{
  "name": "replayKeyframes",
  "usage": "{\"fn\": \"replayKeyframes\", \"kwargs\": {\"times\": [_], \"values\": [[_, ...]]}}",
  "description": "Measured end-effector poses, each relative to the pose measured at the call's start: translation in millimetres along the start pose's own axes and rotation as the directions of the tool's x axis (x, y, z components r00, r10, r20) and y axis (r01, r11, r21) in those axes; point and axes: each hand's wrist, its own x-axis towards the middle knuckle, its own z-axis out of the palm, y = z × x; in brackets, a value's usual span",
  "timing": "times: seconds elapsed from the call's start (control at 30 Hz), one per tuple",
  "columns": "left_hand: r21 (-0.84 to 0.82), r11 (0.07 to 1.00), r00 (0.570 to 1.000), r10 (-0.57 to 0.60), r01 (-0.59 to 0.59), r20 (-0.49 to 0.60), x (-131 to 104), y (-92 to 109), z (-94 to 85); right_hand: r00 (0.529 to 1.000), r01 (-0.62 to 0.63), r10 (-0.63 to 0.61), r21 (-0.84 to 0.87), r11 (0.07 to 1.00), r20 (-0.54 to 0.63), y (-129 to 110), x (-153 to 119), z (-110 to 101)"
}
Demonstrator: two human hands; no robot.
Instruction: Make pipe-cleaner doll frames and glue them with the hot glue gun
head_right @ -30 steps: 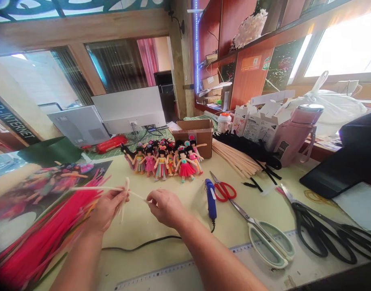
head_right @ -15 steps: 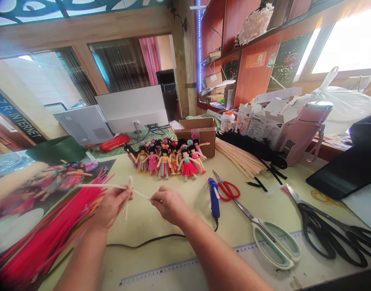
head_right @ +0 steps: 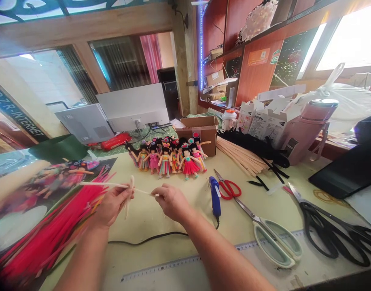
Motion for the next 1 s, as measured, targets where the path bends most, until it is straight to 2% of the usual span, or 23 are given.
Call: {"fn": "replayKeyframes", "kwargs": {"times": [0.33, 1.0], "values": [[0.027, 0.999, 0.999, 0.037, -0.037, 0.004, 2.3, -2.2, -4.3, 0.999, 0.045, -0.046, 0.013, 0.999, 0.008, 2.9, 1.6, -1.3], [-0.031, 0.997, 0.996, 0.070, -0.072, -0.058, 8.4, -2.2, -15.5, 0.997, 0.001, -0.003, -0.034, 0.999, -0.076, 13.7, 3.6, -2.5]]}}
